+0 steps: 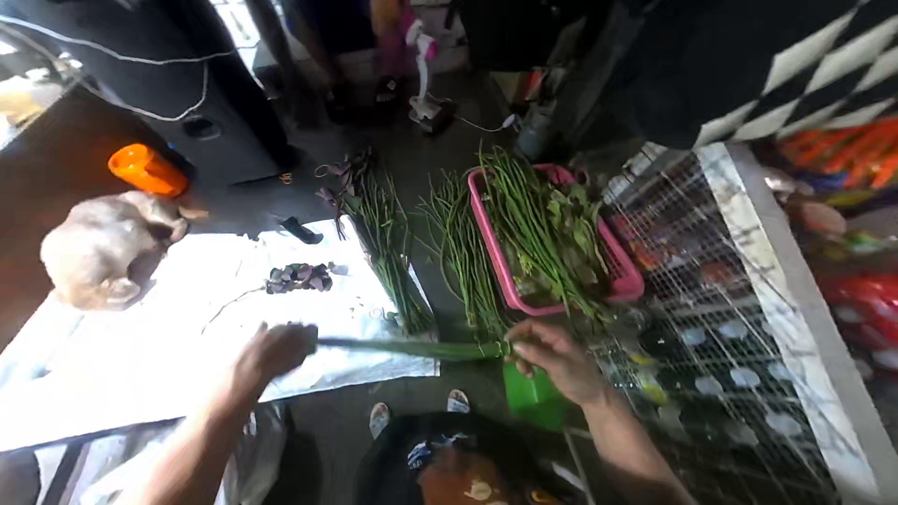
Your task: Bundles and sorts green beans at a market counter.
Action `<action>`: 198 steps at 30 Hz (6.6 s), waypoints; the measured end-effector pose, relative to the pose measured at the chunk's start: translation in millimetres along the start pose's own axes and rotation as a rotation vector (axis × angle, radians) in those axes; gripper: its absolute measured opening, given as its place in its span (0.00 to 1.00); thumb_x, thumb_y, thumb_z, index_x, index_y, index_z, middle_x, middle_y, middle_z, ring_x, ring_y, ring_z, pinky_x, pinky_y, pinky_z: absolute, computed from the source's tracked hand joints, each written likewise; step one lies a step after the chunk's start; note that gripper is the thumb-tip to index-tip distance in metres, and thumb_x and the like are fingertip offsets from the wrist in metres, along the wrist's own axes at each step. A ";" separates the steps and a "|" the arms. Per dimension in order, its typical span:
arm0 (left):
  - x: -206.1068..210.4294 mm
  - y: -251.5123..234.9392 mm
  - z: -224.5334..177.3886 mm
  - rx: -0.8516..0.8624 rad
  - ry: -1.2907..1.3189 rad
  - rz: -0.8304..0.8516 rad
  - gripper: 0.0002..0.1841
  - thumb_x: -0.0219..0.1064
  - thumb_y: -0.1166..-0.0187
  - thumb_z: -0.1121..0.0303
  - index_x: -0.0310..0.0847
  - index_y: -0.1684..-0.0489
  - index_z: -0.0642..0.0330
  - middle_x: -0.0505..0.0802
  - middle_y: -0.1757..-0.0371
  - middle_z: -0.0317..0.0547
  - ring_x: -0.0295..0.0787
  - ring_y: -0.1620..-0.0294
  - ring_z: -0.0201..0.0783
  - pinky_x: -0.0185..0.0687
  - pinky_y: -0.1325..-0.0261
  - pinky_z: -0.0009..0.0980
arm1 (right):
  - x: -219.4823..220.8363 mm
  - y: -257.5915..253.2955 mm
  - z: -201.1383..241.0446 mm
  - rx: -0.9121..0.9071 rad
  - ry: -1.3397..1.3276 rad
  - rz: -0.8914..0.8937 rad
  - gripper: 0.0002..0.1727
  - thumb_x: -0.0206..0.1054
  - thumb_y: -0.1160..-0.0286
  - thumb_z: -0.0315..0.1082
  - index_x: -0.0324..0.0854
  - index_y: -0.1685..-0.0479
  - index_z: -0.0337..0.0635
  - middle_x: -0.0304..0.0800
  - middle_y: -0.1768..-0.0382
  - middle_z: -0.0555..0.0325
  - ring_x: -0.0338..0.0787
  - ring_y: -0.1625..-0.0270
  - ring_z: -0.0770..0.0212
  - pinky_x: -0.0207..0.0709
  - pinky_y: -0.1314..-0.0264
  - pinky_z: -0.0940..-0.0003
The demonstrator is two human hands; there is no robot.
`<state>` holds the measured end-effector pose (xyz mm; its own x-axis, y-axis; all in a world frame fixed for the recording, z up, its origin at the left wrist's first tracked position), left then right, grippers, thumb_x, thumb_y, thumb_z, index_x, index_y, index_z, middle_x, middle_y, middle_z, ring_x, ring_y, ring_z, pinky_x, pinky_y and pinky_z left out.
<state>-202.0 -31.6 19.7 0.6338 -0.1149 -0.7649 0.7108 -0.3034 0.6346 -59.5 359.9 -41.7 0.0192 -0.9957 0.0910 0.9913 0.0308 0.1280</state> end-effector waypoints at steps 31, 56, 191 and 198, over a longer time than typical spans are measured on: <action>200.4 -65.5 59.7 0.154 0.975 -0.148 0.16 0.64 0.14 0.63 0.85 0.38 0.63 0.93 0.42 0.48 0.92 0.43 0.35 0.87 0.34 0.35 | 160.8 -109.0 -105.7 0.142 1.030 -0.244 0.27 0.74 0.24 0.49 0.83 0.36 0.37 0.86 0.37 0.37 0.90 0.39 0.41 0.84 0.37 0.43; 145.2 -87.0 -83.5 0.163 1.765 0.331 0.19 0.51 0.06 0.58 0.76 0.30 0.60 0.91 0.45 0.48 0.92 0.51 0.39 0.90 0.46 0.36 | 142.6 -36.5 -69.3 -0.132 0.808 -0.189 0.10 0.70 0.19 0.37 0.94 0.49 0.45 0.96 0.47 0.58 0.94 0.44 0.65 0.87 0.37 0.63; 219.4 -68.0 42.8 0.325 1.774 0.353 0.20 0.46 0.05 0.54 0.74 0.30 0.58 0.91 0.53 0.45 0.89 0.61 0.34 0.88 0.54 0.32 | 291.6 -46.8 -133.7 0.682 0.311 0.418 0.18 0.49 0.05 0.42 0.78 0.39 0.37 0.84 0.66 0.65 0.76 0.76 0.77 0.72 0.72 0.81; 158.1 -38.8 46.4 0.143 0.557 -0.210 0.43 0.80 0.29 0.52 0.64 0.12 0.55 0.86 0.30 0.60 0.83 0.29 0.62 0.77 0.28 0.62 | 233.8 -39.9 -123.3 0.741 0.392 0.350 0.21 0.46 0.04 0.43 0.76 0.34 0.35 0.74 0.69 0.62 0.71 0.75 0.72 0.69 0.69 0.75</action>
<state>-143.6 -81.9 -131.0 0.5765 0.4609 -0.6747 0.8141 -0.3946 0.4261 -78.5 115.1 -147.3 0.4809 -0.8731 -0.0807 0.5853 0.2512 0.7709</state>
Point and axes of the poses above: each hand's wrist, its own y-axis away from the middle knuckle, its own x-axis out of the palm, z = x × y, the point moved 4 cm from there along -y, towards the middle knuckle
